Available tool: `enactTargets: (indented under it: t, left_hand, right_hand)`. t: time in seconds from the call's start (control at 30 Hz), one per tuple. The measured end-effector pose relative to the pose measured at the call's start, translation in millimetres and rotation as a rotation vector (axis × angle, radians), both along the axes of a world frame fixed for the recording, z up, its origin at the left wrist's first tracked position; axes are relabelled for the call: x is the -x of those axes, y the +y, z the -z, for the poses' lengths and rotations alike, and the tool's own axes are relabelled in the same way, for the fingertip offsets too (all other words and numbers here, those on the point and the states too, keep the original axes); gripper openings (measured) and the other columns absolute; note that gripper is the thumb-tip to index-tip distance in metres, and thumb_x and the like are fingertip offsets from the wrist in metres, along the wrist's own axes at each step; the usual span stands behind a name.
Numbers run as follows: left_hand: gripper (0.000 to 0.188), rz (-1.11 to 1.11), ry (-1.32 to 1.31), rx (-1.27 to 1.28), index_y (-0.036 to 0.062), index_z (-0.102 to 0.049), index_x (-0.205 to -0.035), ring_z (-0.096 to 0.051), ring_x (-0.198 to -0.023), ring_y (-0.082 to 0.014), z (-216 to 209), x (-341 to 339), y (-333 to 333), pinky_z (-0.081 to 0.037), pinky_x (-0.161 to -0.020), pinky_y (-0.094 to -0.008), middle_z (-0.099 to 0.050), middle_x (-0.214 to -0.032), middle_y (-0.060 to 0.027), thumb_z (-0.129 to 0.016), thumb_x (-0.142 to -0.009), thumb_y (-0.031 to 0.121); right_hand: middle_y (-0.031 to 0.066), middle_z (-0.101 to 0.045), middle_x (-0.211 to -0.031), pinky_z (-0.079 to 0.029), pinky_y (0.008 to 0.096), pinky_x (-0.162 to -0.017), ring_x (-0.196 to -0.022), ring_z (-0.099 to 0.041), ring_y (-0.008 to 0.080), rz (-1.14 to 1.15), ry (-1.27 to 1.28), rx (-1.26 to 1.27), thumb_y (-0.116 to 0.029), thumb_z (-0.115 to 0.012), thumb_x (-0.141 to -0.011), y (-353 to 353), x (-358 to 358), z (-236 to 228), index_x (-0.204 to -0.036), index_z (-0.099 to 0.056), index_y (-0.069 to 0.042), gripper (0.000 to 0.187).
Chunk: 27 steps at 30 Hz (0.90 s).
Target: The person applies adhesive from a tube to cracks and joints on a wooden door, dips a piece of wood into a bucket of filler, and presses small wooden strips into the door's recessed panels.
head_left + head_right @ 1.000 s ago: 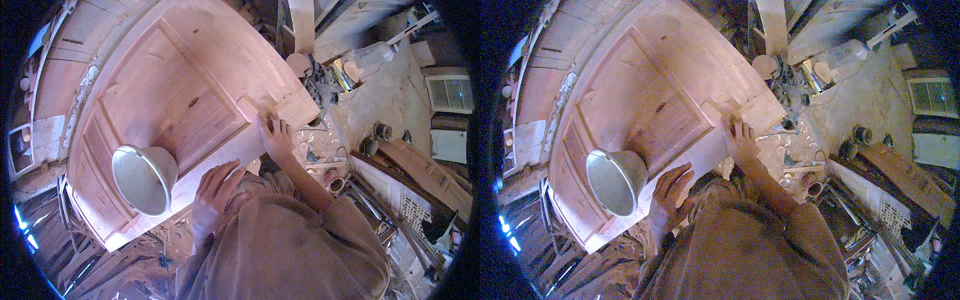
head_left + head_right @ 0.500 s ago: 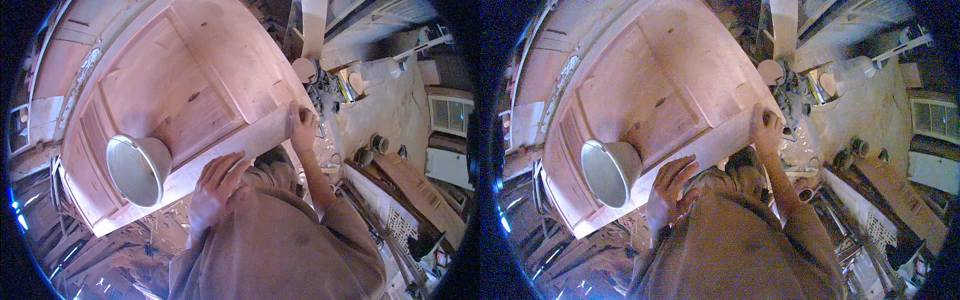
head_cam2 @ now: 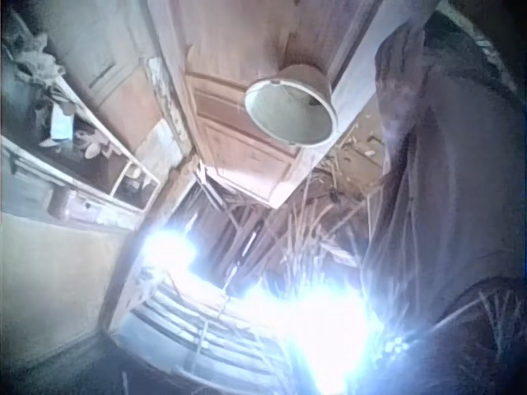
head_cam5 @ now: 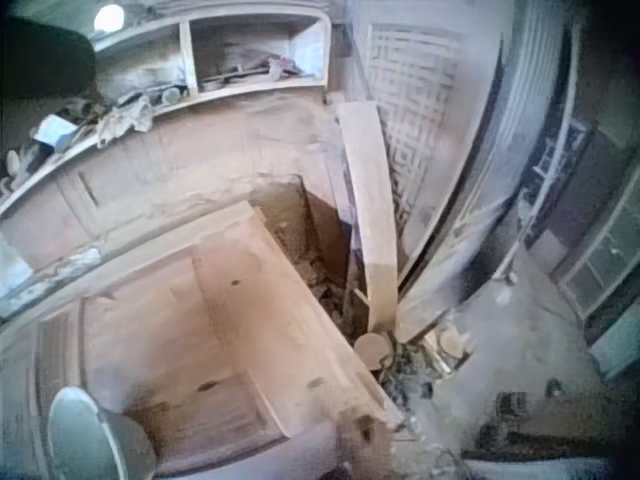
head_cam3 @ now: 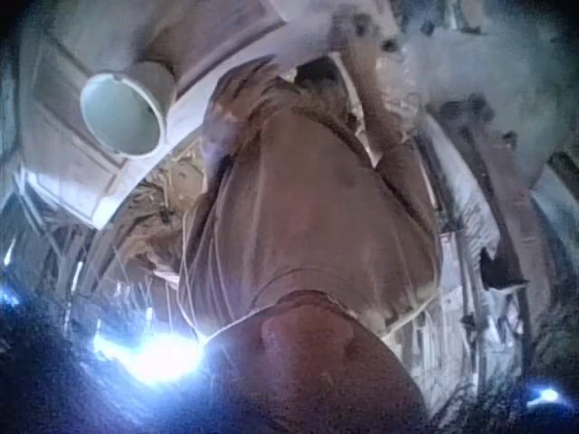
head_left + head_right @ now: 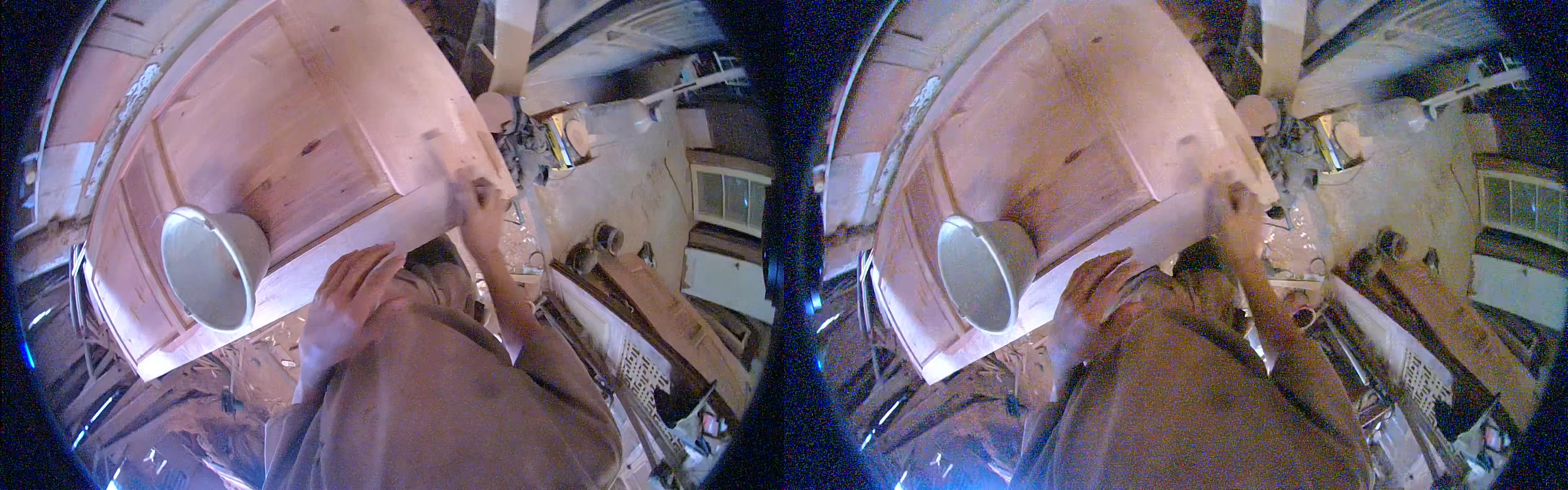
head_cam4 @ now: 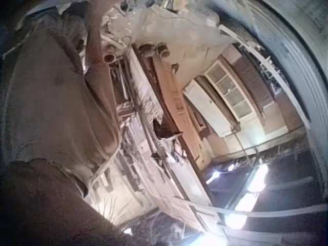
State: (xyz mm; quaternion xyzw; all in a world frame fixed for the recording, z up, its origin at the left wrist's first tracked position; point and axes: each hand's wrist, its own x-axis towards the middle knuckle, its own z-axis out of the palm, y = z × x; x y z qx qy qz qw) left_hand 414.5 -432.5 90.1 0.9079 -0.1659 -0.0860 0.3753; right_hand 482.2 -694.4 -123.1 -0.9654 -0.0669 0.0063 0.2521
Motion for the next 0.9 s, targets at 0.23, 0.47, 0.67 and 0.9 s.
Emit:
enactTargets:
  t: [0.23,0.47,0.67,0.9]
  left_hand:
    - [0.054,-0.021,0.071,-0.023,0.0041,-0.055,-0.131,-0.053,-0.122,-0.0368,0.8,4.8,-1.6,-0.042,-0.104,-0.0464,-0.054,-0.135,-0.0161,-0.071,-0.082,0.020]
    - [0.052,-0.085,0.068,0.007,0.0045,-0.055,-0.131,-0.053,-0.122,-0.0361,10.0,13.4,4.9,-0.042,-0.104,-0.0459,-0.054,-0.135,-0.0159,-0.069,-0.082,0.017]
    - [0.050,-0.107,-0.056,-0.046,0.0062,-0.056,-0.129,-0.055,-0.120,-0.0325,17.0,24.7,15.2,-0.046,-0.101,-0.0438,-0.055,-0.133,-0.0151,-0.068,-0.084,0.026]
    - [0.050,-0.119,-0.082,-0.160,0.0076,-0.049,-0.134,-0.052,-0.124,-0.0320,27.9,46.0,29.0,-0.041,-0.106,-0.0455,-0.053,-0.135,-0.0154,-0.062,-0.089,0.027]
  right_hand:
    - [0.0154,-0.054,-0.119,-0.045,0.0493,-0.084,-0.102,-0.054,0.0368,-0.118,-0.198,0.316,-0.014,-0.060,-0.084,24.3,-5.0,5.4,-0.141,-0.050,-0.022,0.058]
    - [0.0178,-0.054,-0.118,-0.043,0.0500,-0.092,-0.104,-0.052,0.0391,-0.019,-0.285,0.314,-0.011,-0.057,-0.086,1.7,-43.0,2.5,-0.141,-0.050,-0.022,0.056]
    - [0.0172,-0.053,-0.116,-0.040,0.0470,-0.093,-0.106,-0.051,0.0361,-0.009,-0.273,0.172,-0.014,-0.058,-0.093,18.6,-27.3,-13.3,-0.141,-0.052,-0.020,0.048]
    - [0.0185,-0.052,-0.119,-0.041,0.0465,-0.091,-0.105,-0.051,0.0343,-0.229,-0.261,-0.049,-0.014,-0.059,-0.094,101.4,6.6,-28.6,-0.135,-0.056,-0.014,0.041]
